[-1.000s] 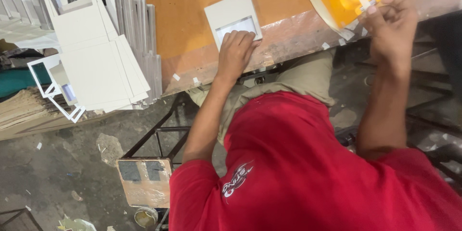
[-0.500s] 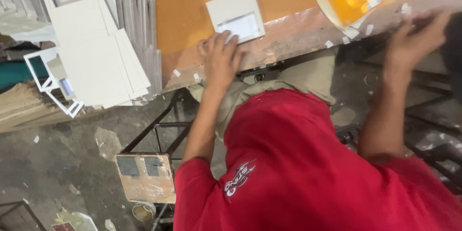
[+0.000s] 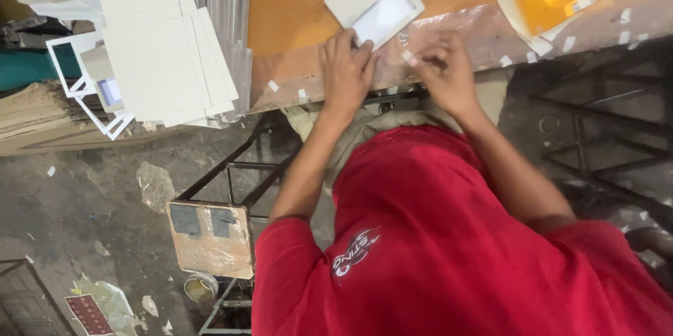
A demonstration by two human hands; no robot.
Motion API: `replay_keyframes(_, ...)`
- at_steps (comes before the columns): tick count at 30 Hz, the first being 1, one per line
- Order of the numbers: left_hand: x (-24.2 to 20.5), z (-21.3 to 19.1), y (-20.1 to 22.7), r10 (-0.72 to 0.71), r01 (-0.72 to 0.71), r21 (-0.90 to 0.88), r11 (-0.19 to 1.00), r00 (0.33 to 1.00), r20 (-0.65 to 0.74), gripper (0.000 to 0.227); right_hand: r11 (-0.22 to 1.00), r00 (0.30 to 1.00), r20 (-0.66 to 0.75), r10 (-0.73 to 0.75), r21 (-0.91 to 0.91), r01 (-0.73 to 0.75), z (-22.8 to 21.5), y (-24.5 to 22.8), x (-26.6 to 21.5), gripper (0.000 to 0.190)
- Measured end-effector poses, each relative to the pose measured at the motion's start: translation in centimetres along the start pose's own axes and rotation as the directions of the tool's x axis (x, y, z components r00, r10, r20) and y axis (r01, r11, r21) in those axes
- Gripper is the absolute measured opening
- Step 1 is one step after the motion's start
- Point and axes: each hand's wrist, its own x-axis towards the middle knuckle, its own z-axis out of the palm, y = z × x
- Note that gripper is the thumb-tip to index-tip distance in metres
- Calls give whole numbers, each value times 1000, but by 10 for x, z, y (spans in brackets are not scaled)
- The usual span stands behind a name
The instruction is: The person assembles white cardboard frames by folding flaps and securing them with clear tape. They repeatedly pick frames from a stack, fold edges, apply tape, and place finished units aside on the table.
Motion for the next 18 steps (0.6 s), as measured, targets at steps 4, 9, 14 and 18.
replay_keyframes(4, 5, 3, 3, -20, 16, -140, 990, 999, -30, 24, 988, 987, 91, 131, 68, -137, 18, 0, 23, 39)
replay_keyframes(9, 3, 10, -2, -103, 99, -253, 962, 995, -4, 24, 989, 986, 90, 144, 7, -145, 35, -5, 34, 42)
replay_keyframes(14, -1, 13, -7, -141, 138, -302, 943, 990, 11, 26, 989, 989, 38, 146, 23, -147, 45, -6, 37, 42)
replay_keyframes(18, 0, 12, -5, -172, 161, -348, 924, 985, -3, 25, 988, 988, 19, 153, 2, -153, 47, -7, 37, 41)
